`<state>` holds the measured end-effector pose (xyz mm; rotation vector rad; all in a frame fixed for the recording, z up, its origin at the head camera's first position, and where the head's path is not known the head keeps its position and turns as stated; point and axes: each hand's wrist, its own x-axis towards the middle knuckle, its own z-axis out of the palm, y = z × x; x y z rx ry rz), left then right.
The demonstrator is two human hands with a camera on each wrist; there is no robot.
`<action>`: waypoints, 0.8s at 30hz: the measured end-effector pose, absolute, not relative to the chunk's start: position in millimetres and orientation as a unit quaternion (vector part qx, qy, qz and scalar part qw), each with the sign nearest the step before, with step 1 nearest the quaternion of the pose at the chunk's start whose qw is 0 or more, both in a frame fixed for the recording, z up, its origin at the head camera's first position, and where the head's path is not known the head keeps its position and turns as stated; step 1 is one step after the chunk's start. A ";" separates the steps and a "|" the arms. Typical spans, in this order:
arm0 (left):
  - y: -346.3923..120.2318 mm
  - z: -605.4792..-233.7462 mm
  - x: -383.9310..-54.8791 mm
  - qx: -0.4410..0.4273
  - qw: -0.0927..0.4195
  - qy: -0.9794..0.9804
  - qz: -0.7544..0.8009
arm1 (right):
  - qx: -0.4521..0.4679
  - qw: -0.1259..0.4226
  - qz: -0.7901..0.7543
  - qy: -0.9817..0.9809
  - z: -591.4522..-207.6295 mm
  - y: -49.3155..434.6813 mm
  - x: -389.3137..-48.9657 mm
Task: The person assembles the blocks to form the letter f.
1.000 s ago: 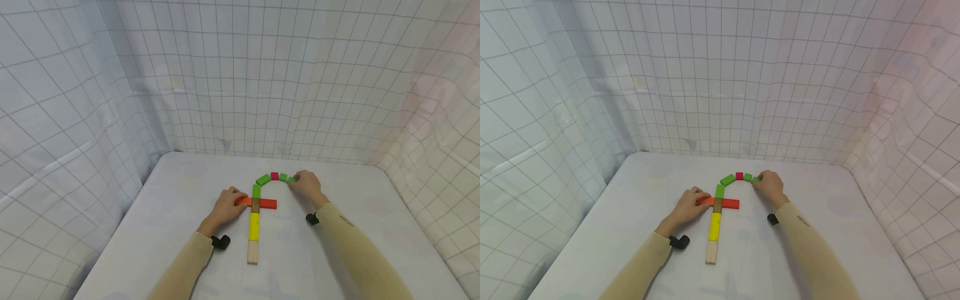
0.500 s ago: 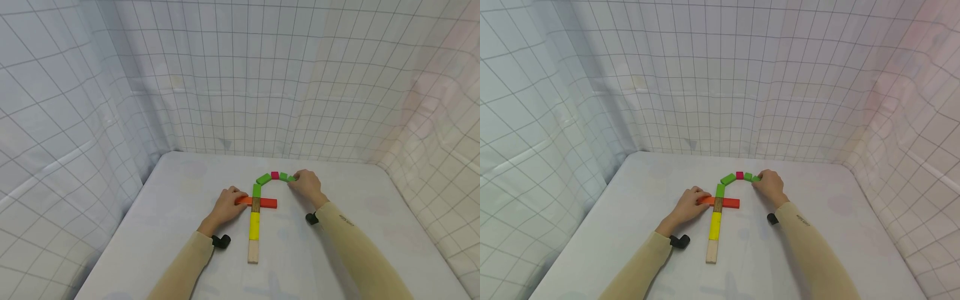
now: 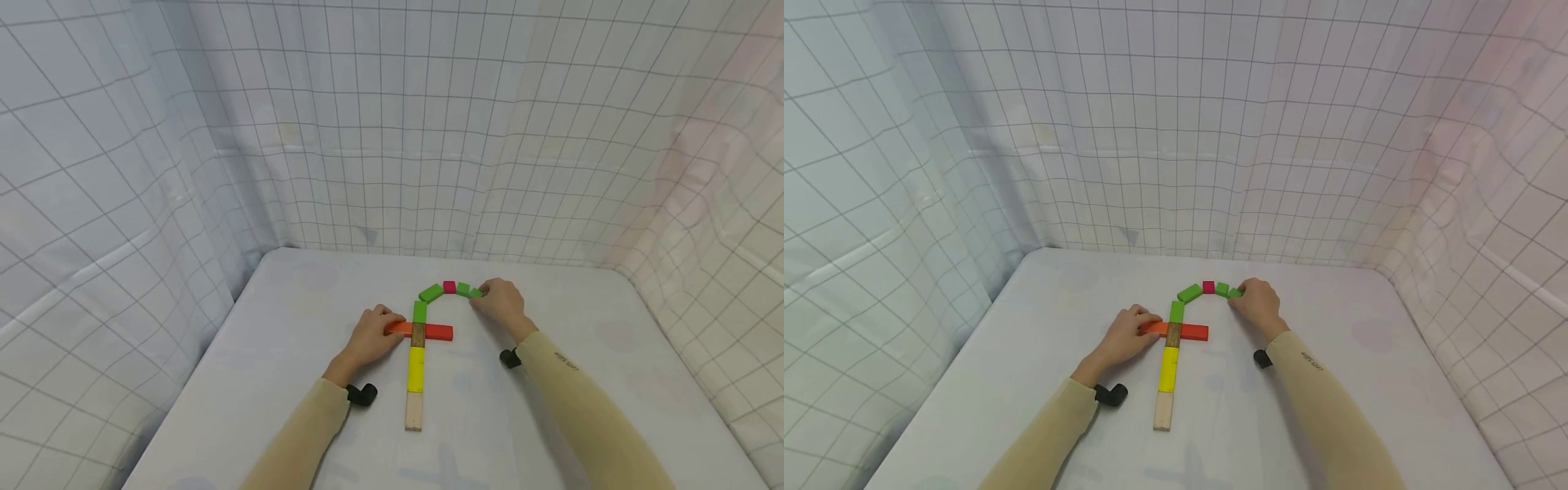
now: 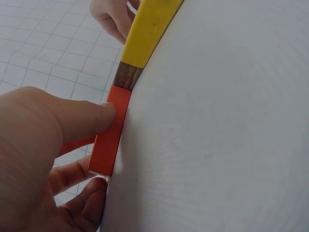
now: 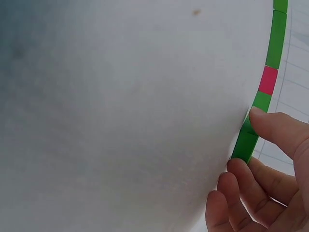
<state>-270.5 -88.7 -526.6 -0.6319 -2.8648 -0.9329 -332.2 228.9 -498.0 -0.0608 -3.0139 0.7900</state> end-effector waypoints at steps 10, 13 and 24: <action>-86.9 -523.7 -271.6 -0.213 0.029 -0.930 -0.298 | -0.012 0.024 0.258 -0.966 -493.3 235.5 -322.4; -86.3 -523.4 -271.2 -0.210 0.025 -0.930 -0.301 | -0.008 0.032 0.254 -0.967 -495.2 239.3 -319.4; -95.3 -525.5 -277.0 -0.212 -0.002 -0.925 -0.315 | -0.004 0.029 0.270 -0.962 -487.5 241.9 -292.1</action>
